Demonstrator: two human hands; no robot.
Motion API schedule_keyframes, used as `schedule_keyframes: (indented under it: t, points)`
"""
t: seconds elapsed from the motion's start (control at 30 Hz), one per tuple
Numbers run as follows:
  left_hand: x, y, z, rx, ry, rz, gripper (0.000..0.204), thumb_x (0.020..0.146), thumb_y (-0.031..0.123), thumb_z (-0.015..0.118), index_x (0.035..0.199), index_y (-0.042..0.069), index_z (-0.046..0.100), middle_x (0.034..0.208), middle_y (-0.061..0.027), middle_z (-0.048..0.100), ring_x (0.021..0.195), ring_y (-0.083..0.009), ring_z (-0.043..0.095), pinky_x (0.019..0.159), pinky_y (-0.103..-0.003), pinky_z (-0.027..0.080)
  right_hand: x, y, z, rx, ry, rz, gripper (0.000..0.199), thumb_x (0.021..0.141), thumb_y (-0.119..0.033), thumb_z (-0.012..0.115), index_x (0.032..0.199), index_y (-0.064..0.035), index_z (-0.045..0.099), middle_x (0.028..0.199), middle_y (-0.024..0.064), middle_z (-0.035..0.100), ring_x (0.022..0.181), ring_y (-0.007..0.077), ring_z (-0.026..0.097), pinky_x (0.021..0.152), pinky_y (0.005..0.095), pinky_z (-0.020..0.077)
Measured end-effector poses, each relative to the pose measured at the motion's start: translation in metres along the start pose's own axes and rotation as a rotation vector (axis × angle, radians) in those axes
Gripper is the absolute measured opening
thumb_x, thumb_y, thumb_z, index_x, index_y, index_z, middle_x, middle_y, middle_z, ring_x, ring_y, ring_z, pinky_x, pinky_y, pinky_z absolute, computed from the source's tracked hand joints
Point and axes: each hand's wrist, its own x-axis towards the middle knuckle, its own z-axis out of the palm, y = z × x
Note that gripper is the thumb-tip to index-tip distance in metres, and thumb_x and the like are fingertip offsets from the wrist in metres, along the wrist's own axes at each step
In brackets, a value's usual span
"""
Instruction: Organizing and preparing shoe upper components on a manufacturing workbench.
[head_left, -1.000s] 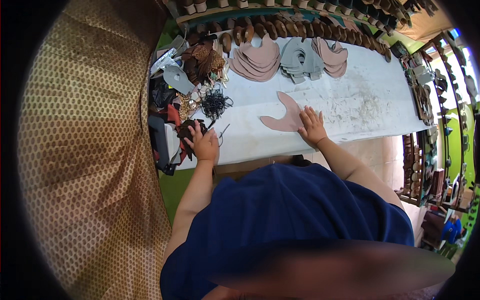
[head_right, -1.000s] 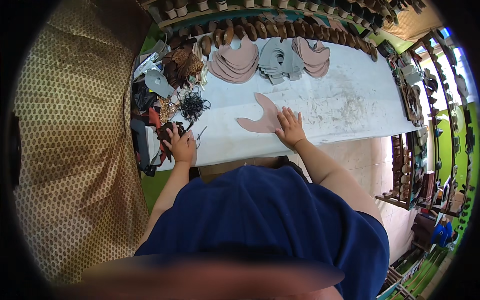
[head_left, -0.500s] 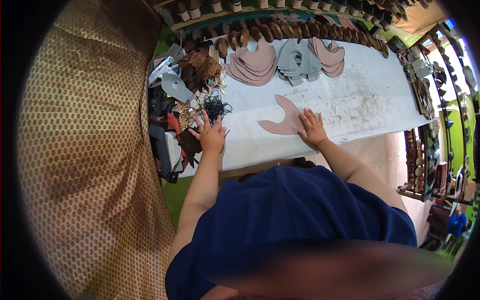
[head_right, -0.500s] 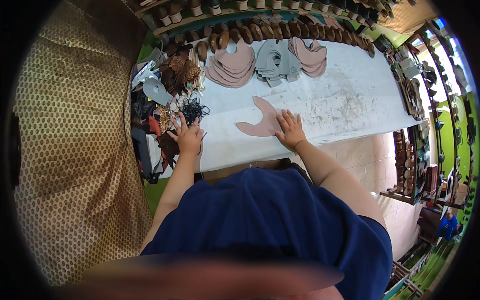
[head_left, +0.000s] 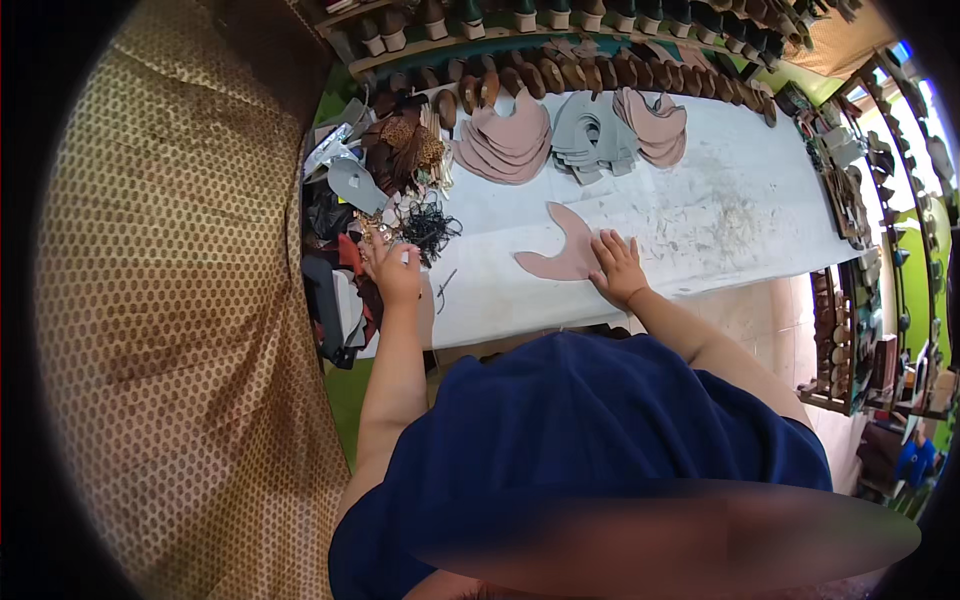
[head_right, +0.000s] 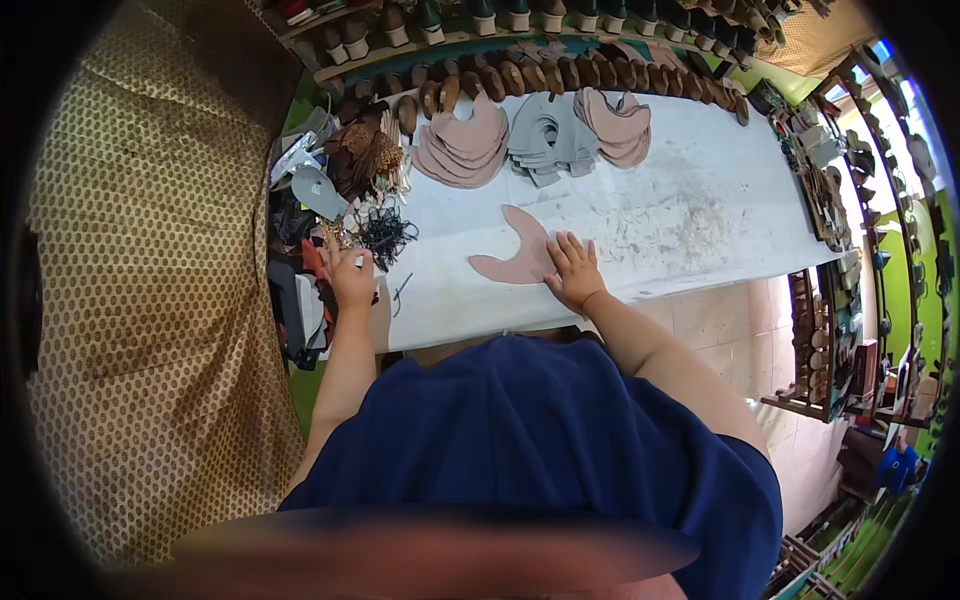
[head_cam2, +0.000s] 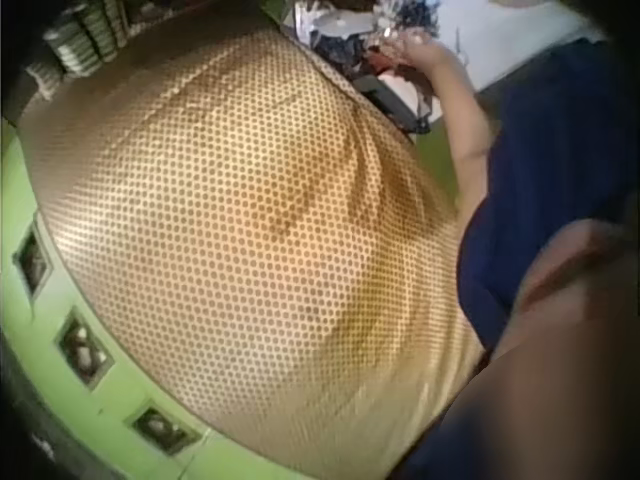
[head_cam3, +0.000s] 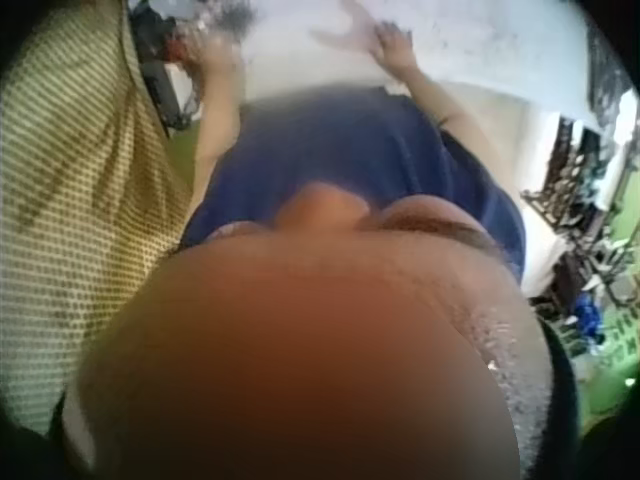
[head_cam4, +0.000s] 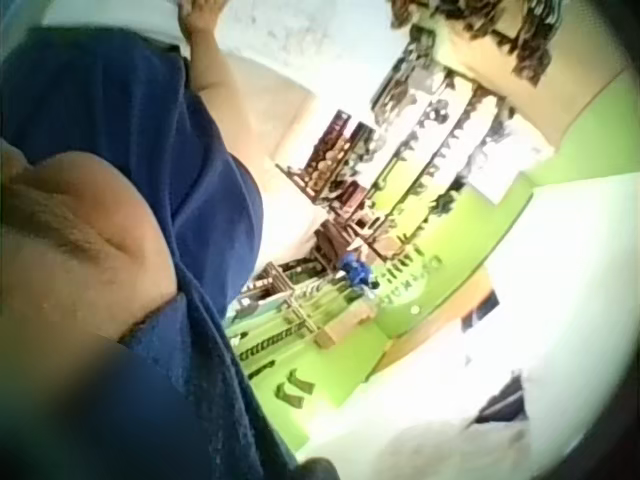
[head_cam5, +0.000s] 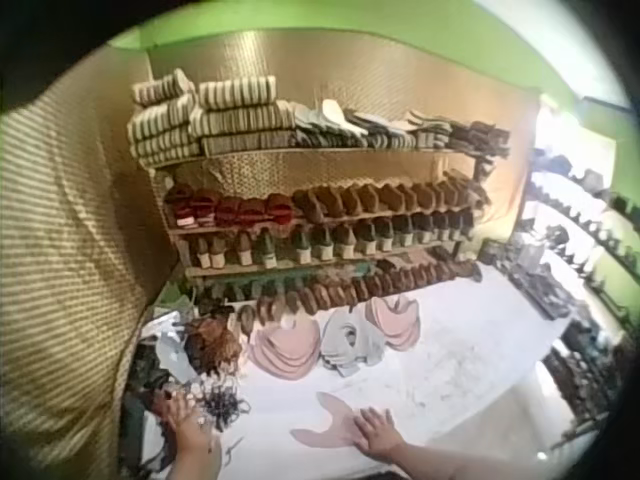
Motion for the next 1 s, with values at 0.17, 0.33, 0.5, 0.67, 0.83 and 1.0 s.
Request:
schedule_keyframes:
  t: [0.17, 0.33, 0.5, 0.67, 0.83, 1.0]
  points:
    - [0.04, 0.021, -0.043, -0.181, 0.058, -0.115, 0.018, 0.088, 0.028, 0.073, 0.099, 0.014, 0.077, 0.158, -0.0246, 0.032, 0.148, -0.0477, 0.023, 0.12, -0.047, 0.022, -0.002, 0.003, 0.003, -0.005, 0.0, -0.01, 0.07, 0.094, -0.042, 0.057, 0.154, -0.0153, 0.033, 0.161, 0.0149, 0.028, 0.151, 0.0347, 0.019, 0.121, 0.061, 0.0077]
    - [0.05, 0.056, -0.081, -0.419, 0.057, -0.204, 0.02, 0.088, 0.027, 0.073, 0.103, 0.013, 0.077, 0.158, -0.0232, 0.034, 0.15, -0.0426, 0.023, 0.12, -0.046, 0.021, -0.003, 0.002, 0.002, 0.006, -0.004, -0.015, 0.07, 0.094, -0.043, 0.055, 0.155, -0.016, 0.032, 0.162, 0.0151, 0.027, 0.152, 0.0344, 0.018, 0.12, 0.0621, 0.0066]
    - [0.037, 0.111, -0.109, -0.416, -0.006, -0.073, 0.019, 0.087, 0.027, 0.075, 0.099, 0.013, 0.077, 0.159, -0.023, 0.033, 0.15, -0.0457, 0.02, 0.12, -0.047, 0.022, 0.022, -0.003, -0.01, 0.118, 0.071, 0.107, 0.065, 0.091, -0.035, 0.063, 0.149, -0.0181, 0.041, 0.159, 0.014, 0.032, 0.15, 0.0365, 0.023, 0.118, 0.0648, 0.0129]
    - [0.015, 0.161, -0.117, -0.466, -0.178, 0.136, 0.018, 0.085, 0.024, 0.077, 0.1, 0.014, 0.076, 0.157, -0.0294, 0.03, 0.148, -0.0531, 0.017, 0.119, -0.052, 0.022, 0.077, -0.05, -0.093, 0.315, 0.198, -0.131, 0.043, 0.087, -0.03, 0.07, 0.129, -0.0208, 0.064, 0.149, 0.0154, 0.048, 0.145, 0.0409, 0.031, 0.117, 0.0608, 0.0214]
    - [-0.007, 0.217, -0.126, -0.419, -0.219, 0.301, 0.015, 0.085, 0.019, 0.077, 0.098, 0.012, 0.076, 0.159, -0.0285, 0.028, 0.15, -0.0496, 0.014, 0.119, -0.049, 0.021, 0.071, -0.109, -0.187, 0.661, 0.245, -0.416, 0.026, 0.088, -0.027, 0.072, 0.112, -0.0184, 0.074, 0.143, 0.0152, 0.055, 0.144, 0.0434, 0.032, 0.117, 0.0534, 0.0259]
    - [-0.02, 0.256, -0.13, -0.385, -0.277, 0.371, 0.011, 0.086, 0.02, 0.076, 0.095, 0.013, 0.075, 0.16, -0.0285, 0.025, 0.15, -0.052, 0.011, 0.119, -0.052, 0.02, 0.046, -0.108, -0.21, 0.688, 0.239, -0.554, 0.015, 0.085, -0.026, 0.076, 0.097, -0.0159, 0.076, 0.14, 0.0128, 0.058, 0.143, 0.0416, 0.035, 0.115, 0.054, 0.025]
